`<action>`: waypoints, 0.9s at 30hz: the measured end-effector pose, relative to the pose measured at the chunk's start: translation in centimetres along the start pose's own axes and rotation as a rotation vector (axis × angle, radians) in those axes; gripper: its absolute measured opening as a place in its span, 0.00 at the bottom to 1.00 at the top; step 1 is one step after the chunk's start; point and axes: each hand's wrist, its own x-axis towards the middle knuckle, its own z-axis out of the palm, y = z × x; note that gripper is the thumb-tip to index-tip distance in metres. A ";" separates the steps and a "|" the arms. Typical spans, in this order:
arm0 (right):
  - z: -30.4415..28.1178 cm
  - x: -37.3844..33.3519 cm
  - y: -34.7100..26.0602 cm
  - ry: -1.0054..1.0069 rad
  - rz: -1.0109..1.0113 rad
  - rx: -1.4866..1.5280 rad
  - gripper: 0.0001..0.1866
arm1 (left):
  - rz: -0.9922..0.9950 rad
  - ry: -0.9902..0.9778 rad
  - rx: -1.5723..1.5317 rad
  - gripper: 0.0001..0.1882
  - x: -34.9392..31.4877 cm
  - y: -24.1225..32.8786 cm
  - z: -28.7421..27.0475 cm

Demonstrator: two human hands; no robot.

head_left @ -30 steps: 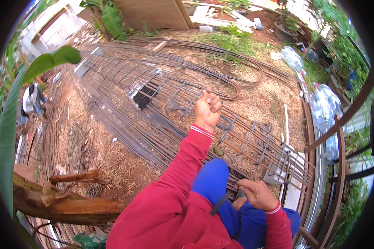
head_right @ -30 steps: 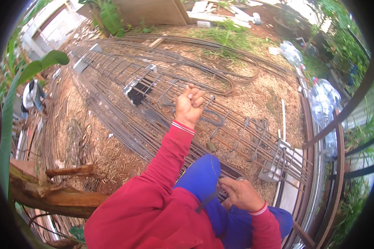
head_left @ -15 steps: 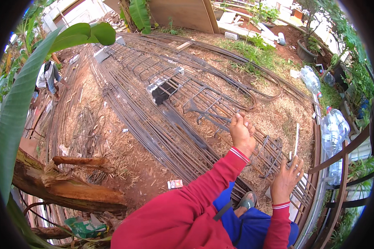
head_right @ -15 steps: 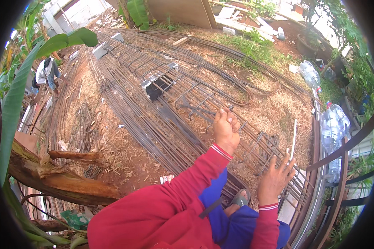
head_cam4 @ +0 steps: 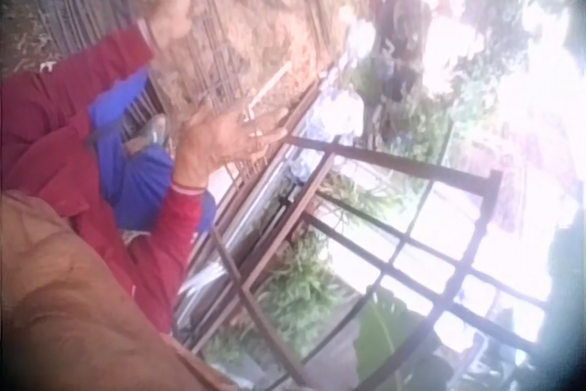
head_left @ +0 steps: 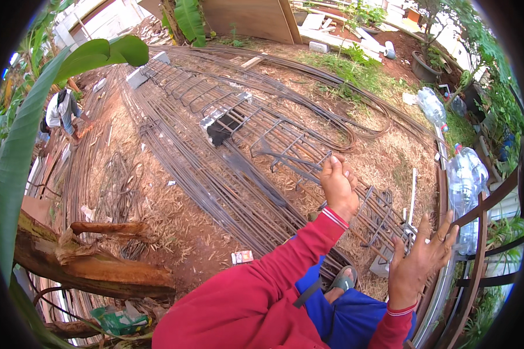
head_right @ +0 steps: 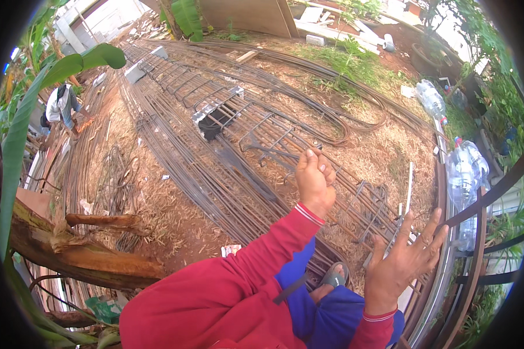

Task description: The person sits on the ground and assembles a metal grid by bending and tying wire ties around intersecting metal rods. They repeatedly pick up wire ties, wrap them around the grid intersections, and twist them to secure the structure.

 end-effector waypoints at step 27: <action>-10.6 -4.0 5.2 -0.154 -0.020 0.421 0.05 | -0.532 -0.258 -0.285 0.12 -4.0 0.1 4.6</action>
